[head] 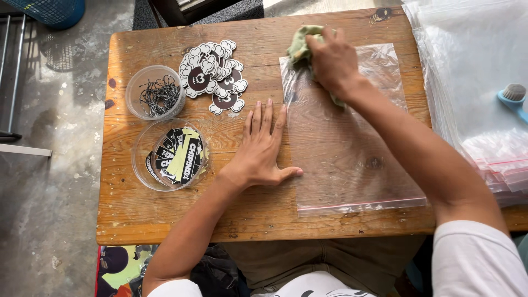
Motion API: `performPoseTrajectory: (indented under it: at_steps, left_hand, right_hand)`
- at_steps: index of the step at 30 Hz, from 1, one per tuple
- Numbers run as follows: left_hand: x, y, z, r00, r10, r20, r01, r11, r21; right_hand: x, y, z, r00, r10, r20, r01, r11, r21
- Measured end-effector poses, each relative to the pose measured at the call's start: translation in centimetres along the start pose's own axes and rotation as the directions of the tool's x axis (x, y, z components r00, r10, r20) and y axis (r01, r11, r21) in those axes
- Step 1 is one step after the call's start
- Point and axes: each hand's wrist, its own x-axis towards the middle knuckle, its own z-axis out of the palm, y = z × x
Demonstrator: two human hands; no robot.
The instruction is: The person cleans a black bag with a brush and a cloth, attaches a sticker to it, and then places the bag into a plastic bag. They also wipe the plastic bag with a cloth before inserting the bag.
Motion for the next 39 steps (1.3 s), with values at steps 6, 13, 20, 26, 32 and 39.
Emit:
performPoseTrajectory:
  at_steps: [6,13,20,26,32,39]
  left_hand:
    - [0.2,0.1,0.5,0.999,0.011,-0.045,-0.011,1.000,-0.010]
    - [0.3,-0.1,1.9,0.997,0.025,-0.078,-0.027,0.999,-0.022]
    - [0.1,0.3,0.8,0.997,0.057,-0.047,-0.056,0.998,0.025]
    - [0.0,0.7,-0.3,0.997,0.071,-0.036,-0.073,0.996,-0.048]
    - [0.0,0.4,0.0,0.992,0.115,-0.046,-0.116,0.993,-0.024]
    - [0.2,0.2,-0.3,0.994,0.106,-0.023,-0.109,0.985,-0.133]
  right_hand:
    - [-5.8,-1.1,-6.4,0.996,0.047,-0.080,-0.015,0.933,0.361]
    - [-15.3,-7.9,-7.2,0.921,-0.385,0.062,0.343,0.875,0.342]
    - [-11.4,-3.3,-4.5,0.934,-0.344,-0.097,0.350,0.935,0.054]
    - [-8.0,6.8,0.4,0.975,-0.075,-0.209,0.039,0.984,-0.171]
    - [-7.6,13.8,2.8,0.991,0.038,-0.128,-0.070,0.964,-0.256]
    - [-9.3,6.1,-5.0,0.994,0.021,-0.111,-0.063,0.919,-0.389]
